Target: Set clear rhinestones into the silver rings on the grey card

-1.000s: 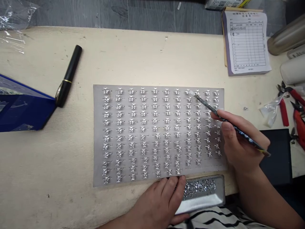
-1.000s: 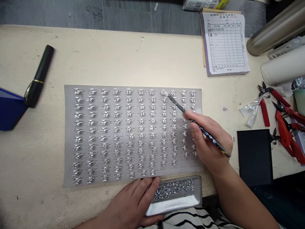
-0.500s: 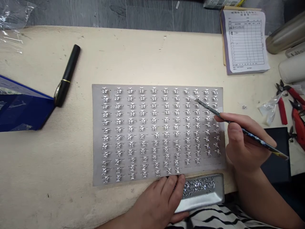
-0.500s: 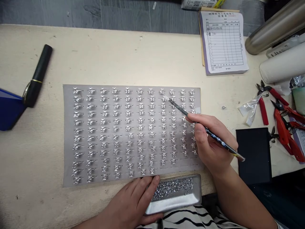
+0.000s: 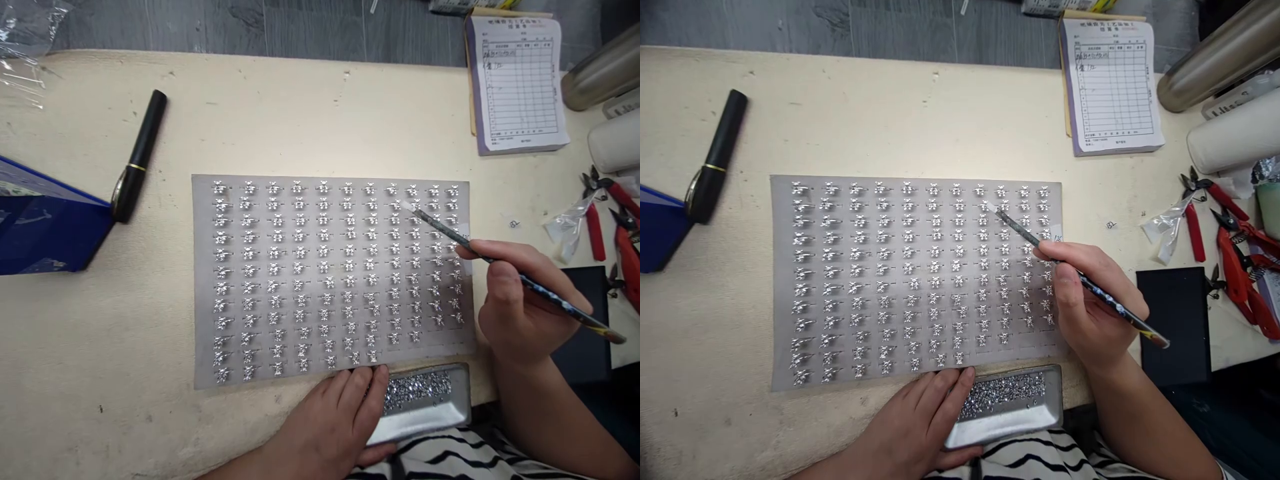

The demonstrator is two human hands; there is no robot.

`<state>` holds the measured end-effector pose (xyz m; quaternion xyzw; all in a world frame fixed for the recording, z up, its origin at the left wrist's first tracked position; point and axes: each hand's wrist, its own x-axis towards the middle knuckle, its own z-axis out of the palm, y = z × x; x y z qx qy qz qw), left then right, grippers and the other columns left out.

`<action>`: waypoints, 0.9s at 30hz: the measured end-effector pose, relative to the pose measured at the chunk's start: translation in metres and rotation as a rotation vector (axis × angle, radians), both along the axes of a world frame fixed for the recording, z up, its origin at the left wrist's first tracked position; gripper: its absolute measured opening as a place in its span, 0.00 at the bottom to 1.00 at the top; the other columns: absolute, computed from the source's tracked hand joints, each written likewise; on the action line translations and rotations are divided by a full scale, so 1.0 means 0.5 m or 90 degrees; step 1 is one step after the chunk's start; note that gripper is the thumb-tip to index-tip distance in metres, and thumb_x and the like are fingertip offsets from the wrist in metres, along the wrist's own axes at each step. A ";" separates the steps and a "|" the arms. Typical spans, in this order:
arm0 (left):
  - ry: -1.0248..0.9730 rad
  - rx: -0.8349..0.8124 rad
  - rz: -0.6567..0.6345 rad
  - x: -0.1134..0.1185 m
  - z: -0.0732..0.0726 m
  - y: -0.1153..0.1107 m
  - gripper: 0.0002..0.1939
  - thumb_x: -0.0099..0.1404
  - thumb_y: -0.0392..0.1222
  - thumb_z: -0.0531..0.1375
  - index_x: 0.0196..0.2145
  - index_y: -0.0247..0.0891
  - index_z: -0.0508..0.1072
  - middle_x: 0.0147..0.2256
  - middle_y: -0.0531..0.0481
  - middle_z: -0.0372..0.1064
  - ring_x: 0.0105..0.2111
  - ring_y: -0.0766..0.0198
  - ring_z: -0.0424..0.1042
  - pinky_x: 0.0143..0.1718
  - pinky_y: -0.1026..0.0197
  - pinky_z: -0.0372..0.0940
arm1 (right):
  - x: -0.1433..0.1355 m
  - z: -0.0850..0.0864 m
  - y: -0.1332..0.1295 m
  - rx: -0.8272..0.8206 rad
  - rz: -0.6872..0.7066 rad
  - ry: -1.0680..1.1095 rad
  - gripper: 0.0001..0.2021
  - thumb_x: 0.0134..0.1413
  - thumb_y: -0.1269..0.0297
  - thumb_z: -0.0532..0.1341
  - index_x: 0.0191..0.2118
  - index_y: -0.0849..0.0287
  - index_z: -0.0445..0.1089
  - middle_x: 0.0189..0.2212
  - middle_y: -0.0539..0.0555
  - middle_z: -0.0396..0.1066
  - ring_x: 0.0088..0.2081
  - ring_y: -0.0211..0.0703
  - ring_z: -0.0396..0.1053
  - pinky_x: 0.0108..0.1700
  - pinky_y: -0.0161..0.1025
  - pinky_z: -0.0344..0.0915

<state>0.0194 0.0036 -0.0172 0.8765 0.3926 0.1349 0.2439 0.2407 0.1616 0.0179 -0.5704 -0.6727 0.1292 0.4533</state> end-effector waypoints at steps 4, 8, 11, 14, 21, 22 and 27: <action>0.002 -0.009 -0.008 0.000 0.001 0.002 0.35 0.75 0.61 0.47 0.64 0.25 0.56 0.44 0.39 0.74 0.38 0.58 0.72 0.40 0.58 0.69 | -0.004 0.000 0.002 0.006 -0.002 0.018 0.13 0.57 0.68 0.61 0.43 0.46 0.80 0.34 0.47 0.80 0.35 0.42 0.78 0.37 0.46 0.74; -0.003 -0.014 -0.005 0.000 0.002 0.005 0.36 0.75 0.61 0.48 0.63 0.25 0.56 0.43 0.40 0.74 0.38 0.58 0.72 0.39 0.59 0.69 | -0.006 0.000 0.002 -0.002 0.000 0.018 0.14 0.56 0.68 0.61 0.43 0.46 0.80 0.35 0.47 0.81 0.35 0.43 0.78 0.38 0.47 0.75; 0.002 -0.009 0.000 0.000 0.004 0.006 0.35 0.75 0.61 0.48 0.63 0.25 0.57 0.43 0.40 0.74 0.37 0.58 0.73 0.39 0.59 0.69 | -0.003 -0.002 0.001 0.002 -0.006 0.019 0.14 0.56 0.68 0.61 0.43 0.46 0.80 0.35 0.47 0.81 0.35 0.42 0.78 0.37 0.46 0.74; 0.000 -0.004 0.002 0.001 0.005 0.006 0.34 0.75 0.61 0.47 0.62 0.26 0.58 0.43 0.40 0.75 0.38 0.58 0.73 0.39 0.59 0.69 | 0.005 -0.006 0.004 0.059 -0.012 0.047 0.12 0.55 0.67 0.61 0.40 0.47 0.81 0.30 0.47 0.80 0.29 0.41 0.75 0.30 0.45 0.69; -0.002 -0.003 -0.006 -0.003 0.002 0.005 0.34 0.76 0.59 0.48 0.63 0.25 0.56 0.43 0.39 0.74 0.38 0.58 0.72 0.39 0.58 0.69 | 0.021 -0.014 0.005 0.153 -0.030 0.091 0.14 0.55 0.67 0.58 0.38 0.46 0.81 0.26 0.45 0.77 0.26 0.40 0.71 0.26 0.46 0.64; -0.001 -0.001 -0.005 -0.003 0.002 0.005 0.34 0.75 0.59 0.48 0.63 0.25 0.56 0.43 0.39 0.74 0.38 0.58 0.72 0.40 0.58 0.69 | 0.021 -0.016 0.005 0.158 -0.034 0.089 0.13 0.55 0.67 0.58 0.37 0.47 0.81 0.25 0.46 0.77 0.25 0.40 0.70 0.26 0.45 0.63; -0.005 -0.002 0.001 -0.002 0.003 0.006 0.35 0.74 0.61 0.50 0.63 0.25 0.57 0.43 0.40 0.73 0.38 0.58 0.72 0.40 0.59 0.68 | 0.021 -0.028 0.012 0.191 -0.042 0.079 0.12 0.52 0.66 0.59 0.33 0.49 0.81 0.21 0.47 0.75 0.23 0.41 0.68 0.25 0.44 0.59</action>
